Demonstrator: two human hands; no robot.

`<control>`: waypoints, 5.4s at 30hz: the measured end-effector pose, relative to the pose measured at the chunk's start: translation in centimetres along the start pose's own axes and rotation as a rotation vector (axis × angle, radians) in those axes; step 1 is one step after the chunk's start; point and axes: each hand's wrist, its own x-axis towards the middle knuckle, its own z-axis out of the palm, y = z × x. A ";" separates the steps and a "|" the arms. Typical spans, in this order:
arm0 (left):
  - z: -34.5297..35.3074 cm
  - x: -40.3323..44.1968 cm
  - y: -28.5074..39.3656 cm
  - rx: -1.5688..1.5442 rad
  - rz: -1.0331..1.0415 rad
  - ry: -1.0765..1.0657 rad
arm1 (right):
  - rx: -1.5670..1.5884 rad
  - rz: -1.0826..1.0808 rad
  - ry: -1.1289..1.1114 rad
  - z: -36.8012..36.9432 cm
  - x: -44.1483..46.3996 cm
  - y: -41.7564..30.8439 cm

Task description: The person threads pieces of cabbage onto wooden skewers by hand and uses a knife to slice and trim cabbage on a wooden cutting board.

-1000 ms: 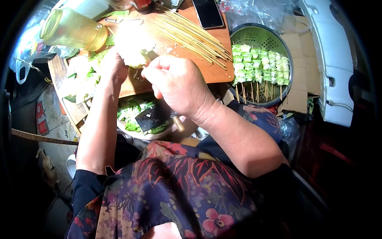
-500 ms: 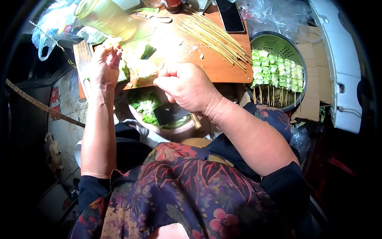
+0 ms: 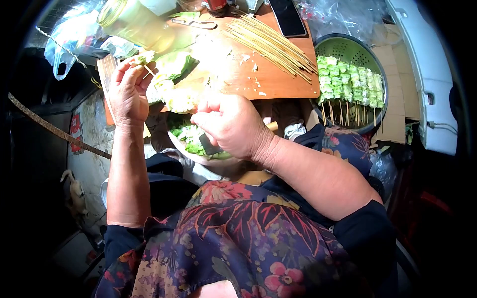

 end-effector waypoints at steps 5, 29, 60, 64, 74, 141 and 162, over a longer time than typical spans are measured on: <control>3.0 -2.6 -0.2 -0.002 -0.111 -0.072 | 0.108 -0.123 0.095 -0.6 0.3 0.0; 1.6 1.6 -0.8 0.813 -0.165 -0.176 | -1.023 0.051 0.346 -9.0 5.7 3.8; -1.6 5.4 -6.5 1.729 0.120 -0.061 | -1.710 0.324 -0.255 -8.1 2.6 15.1; -0.9 5.1 -5.9 1.733 0.061 -0.084 | -1.745 0.319 -0.315 -9.1 2.8 16.1; -0.2 4.8 -5.7 1.681 0.023 -0.120 | -1.513 0.354 -0.380 -4.8 3.2 7.1; -1.2 2.4 -10.7 1.050 -0.446 -0.060 | -1.026 0.332 0.240 -5.5 5.8 3.0; -0.3 2.2 -10.6 1.067 -0.342 -0.063 | -1.129 0.224 -0.018 -3.3 3.3 1.5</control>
